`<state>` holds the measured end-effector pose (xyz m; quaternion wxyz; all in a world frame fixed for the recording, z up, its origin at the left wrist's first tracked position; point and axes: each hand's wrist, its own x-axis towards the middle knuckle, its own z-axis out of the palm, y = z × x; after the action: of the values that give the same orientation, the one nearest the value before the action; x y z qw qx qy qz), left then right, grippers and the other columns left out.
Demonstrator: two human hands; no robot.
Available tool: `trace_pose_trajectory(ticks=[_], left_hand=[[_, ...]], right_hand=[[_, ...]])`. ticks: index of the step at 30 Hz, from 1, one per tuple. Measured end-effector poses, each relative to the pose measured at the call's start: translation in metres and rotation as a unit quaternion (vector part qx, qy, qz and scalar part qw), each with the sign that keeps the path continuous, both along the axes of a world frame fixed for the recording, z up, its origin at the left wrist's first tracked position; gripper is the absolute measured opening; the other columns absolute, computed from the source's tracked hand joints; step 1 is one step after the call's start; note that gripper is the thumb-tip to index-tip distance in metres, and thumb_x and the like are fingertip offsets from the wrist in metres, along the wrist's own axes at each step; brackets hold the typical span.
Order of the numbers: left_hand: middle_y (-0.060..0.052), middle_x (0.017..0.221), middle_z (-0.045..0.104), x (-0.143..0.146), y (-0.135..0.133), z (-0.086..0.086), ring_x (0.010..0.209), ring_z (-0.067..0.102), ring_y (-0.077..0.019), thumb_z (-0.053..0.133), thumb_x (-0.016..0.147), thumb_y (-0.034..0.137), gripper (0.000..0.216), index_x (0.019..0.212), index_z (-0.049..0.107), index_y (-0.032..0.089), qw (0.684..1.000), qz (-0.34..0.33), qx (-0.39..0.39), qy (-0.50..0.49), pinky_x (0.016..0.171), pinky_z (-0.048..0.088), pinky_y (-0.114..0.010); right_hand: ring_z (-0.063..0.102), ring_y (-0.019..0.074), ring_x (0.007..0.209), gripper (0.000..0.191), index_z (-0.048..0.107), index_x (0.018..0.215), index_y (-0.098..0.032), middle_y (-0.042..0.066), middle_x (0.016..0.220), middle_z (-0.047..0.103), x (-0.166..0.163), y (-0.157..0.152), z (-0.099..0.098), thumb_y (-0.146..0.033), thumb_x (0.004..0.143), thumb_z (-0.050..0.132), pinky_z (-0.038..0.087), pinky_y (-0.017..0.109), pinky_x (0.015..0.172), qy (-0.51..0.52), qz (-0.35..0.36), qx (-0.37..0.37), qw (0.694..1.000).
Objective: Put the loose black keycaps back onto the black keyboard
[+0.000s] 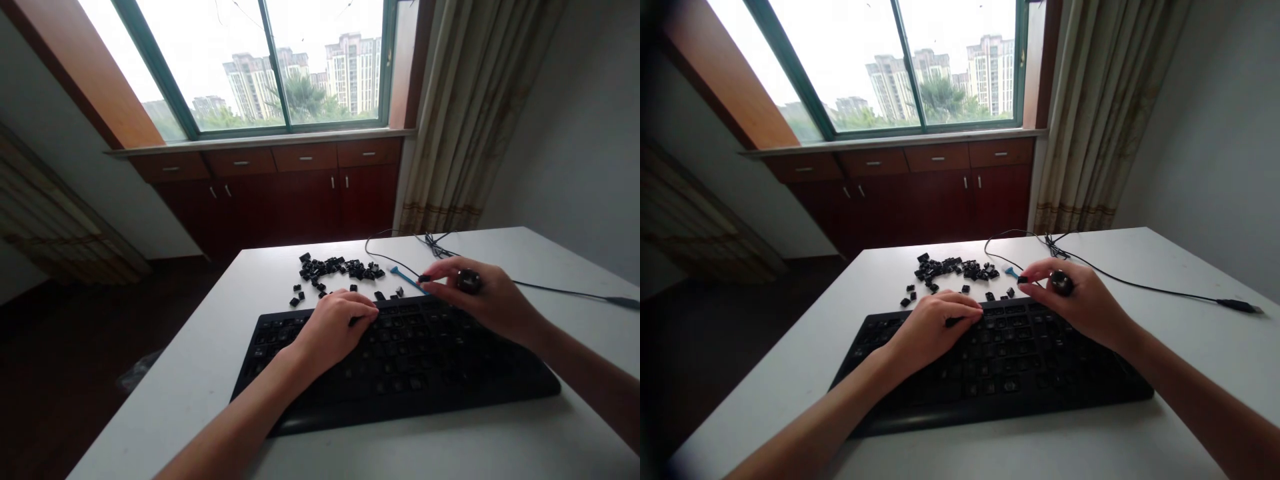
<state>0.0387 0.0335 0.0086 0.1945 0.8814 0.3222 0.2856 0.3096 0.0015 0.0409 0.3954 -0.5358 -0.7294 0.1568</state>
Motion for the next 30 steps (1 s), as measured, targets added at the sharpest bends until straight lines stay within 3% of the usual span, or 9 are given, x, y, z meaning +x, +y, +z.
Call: trace_pose_trajectory(ticks=[6,11,18,26,30], left_hand=[[0.003,0.1,0.079,0.002,0.004,-0.001,0.092,0.07,-0.0189,0.063,0.09,0.023,0.017,0.09,0.08,0.027,0.999,0.041,-0.025,0.0,0.089,0.054,-0.036],[0.001,0.101,0.078,0.001,0.002,0.003,0.093,0.07,-0.0198,0.061,0.091,0.021,0.02,0.092,0.08,0.027,1.0,0.024,-0.016,0.012,0.088,0.055,-0.038],[0.0,0.097,0.079,0.002,0.003,0.006,0.089,0.073,-0.0189,0.065,0.088,0.018,0.017,0.091,0.079,0.026,0.999,0.029,-0.015,-0.002,0.086,0.058,-0.036],[0.001,0.099,0.078,0.0,0.006,0.003,0.089,0.073,-0.016,0.068,0.086,0.019,0.015,0.093,0.079,0.026,0.995,0.038,-0.087,-0.028,0.085,0.058,-0.03],[0.0,0.1,0.078,0.0,0.008,0.01,0.086,0.073,-0.0155,0.064,0.089,0.018,0.017,0.092,0.08,0.025,0.997,0.008,-0.076,0.002,0.083,0.058,-0.029]], right_hand=[[0.058,0.0124,0.062,0.018,0.066,0.098,-0.026,0.001,0.094,0.071,0.0,-0.011,-0.012,-0.038,0.086,0.072,0.05,0.029,0.064,0.008,0.025,0.053,0.998],[0.059,0.0136,0.066,0.011,0.062,0.099,-0.025,0.004,0.105,0.071,-0.002,-0.017,-0.013,-0.03,0.091,0.067,0.051,0.031,0.068,-0.026,0.026,0.111,0.993],[0.06,0.0134,0.063,0.039,0.05,0.128,-0.028,0.004,0.108,0.072,-0.002,-0.021,-0.017,-0.025,0.092,0.064,0.053,0.031,0.066,-0.086,-0.004,0.128,0.988],[0.066,0.0194,0.1,0.021,0.062,0.113,-0.027,0.004,0.11,0.071,-0.002,-0.02,-0.014,-0.02,0.093,0.062,0.054,0.034,0.087,-0.089,0.055,0.147,0.984],[0.068,0.019,0.084,0.017,0.066,0.109,-0.027,0.004,0.099,0.073,-0.001,-0.019,-0.014,-0.025,0.093,0.062,0.054,0.034,0.079,-0.07,0.019,0.121,0.99]])
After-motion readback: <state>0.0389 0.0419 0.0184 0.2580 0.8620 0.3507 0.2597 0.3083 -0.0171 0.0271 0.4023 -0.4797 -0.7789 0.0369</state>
